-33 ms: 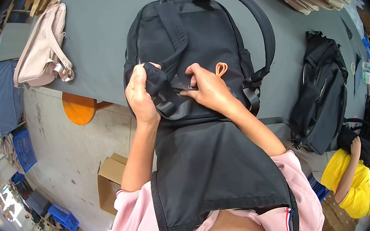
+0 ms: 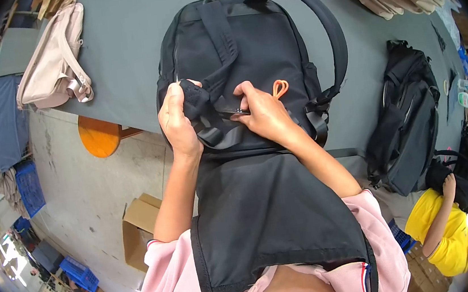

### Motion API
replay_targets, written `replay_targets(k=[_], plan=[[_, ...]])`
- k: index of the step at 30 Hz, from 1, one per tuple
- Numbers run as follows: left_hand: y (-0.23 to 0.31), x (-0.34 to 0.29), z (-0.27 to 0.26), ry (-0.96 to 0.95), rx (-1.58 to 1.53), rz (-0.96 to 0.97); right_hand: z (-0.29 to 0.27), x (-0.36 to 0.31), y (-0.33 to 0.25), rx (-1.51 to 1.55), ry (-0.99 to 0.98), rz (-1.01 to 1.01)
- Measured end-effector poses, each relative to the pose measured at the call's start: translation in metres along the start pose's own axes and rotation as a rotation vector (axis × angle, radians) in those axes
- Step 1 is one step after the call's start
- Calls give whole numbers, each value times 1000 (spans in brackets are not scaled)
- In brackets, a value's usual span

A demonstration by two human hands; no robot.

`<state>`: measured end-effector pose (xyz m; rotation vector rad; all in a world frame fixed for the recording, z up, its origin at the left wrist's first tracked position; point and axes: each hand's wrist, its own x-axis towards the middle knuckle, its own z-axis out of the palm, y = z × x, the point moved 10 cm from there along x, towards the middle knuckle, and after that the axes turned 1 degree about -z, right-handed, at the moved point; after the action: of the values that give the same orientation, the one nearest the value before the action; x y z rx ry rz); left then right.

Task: Trim loose threads from finished backpacks using a small pair of snips.

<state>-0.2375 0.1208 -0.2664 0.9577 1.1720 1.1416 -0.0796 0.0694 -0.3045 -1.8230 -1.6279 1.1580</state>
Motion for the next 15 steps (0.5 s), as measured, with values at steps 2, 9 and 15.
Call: replay_targets(k=[2, 9, 15], plan=[[-2, 0, -4, 28, -14, 12, 4, -1, 6, 7, -59, 16], [-3, 1, -8, 67, -47, 101, -11, -14, -4, 108, 80, -16], [0, -1, -15, 156, -12, 106, 20, -14, -4, 32, -101, 9]])
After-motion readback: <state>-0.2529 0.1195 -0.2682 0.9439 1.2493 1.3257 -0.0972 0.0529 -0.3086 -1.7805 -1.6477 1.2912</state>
